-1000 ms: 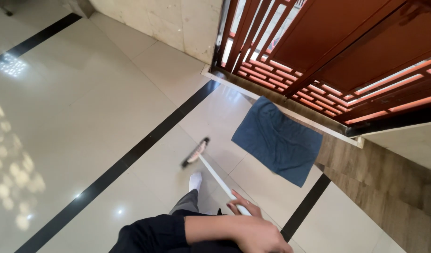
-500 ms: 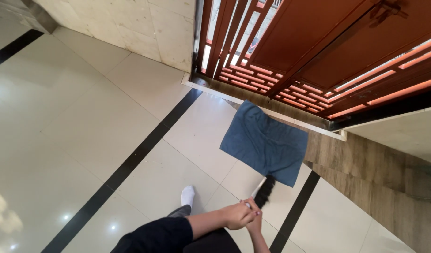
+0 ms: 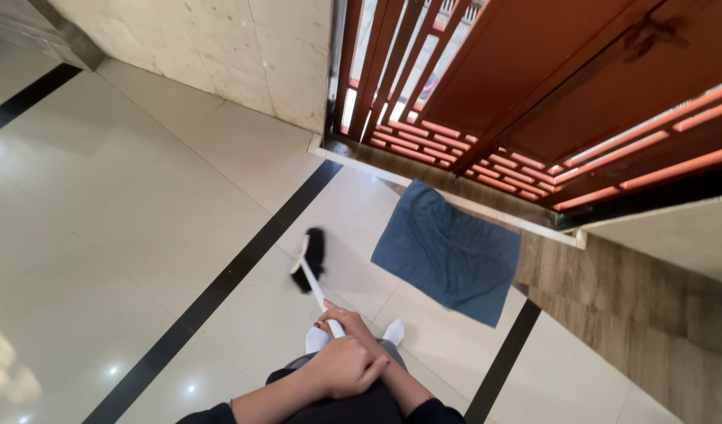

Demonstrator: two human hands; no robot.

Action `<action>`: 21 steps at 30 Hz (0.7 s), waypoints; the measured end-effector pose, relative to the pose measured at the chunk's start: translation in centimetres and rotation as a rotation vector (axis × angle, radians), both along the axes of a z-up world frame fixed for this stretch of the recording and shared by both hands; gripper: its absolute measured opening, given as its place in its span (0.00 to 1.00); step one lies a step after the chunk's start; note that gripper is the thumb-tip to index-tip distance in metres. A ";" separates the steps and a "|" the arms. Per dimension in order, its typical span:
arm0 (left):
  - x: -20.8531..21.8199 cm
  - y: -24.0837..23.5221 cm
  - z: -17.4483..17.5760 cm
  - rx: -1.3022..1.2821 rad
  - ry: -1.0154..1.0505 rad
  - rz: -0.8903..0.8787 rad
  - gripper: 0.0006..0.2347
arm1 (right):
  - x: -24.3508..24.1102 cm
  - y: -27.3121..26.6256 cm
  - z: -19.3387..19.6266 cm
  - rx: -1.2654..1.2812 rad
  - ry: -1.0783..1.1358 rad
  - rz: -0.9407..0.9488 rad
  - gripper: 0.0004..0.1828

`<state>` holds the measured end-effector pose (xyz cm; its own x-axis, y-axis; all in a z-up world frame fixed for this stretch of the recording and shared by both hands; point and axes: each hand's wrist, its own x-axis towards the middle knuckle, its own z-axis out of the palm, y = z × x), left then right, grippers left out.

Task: Sweep the floor using a broom.

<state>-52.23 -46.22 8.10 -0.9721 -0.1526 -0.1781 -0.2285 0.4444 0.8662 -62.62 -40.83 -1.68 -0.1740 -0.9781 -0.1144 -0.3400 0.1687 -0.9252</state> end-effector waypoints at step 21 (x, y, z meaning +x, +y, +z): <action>-24.7 -4.9 2.0 0.142 0.329 0.074 0.21 | -28.1 -4.1 3.5 0.201 0.136 -0.003 0.10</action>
<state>-76.94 -51.07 10.12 -0.9682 -0.2204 0.1182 0.0461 0.3073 0.9505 -90.70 -44.94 1.83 -0.2040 -0.9376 -0.2817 -0.4586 0.3457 -0.8186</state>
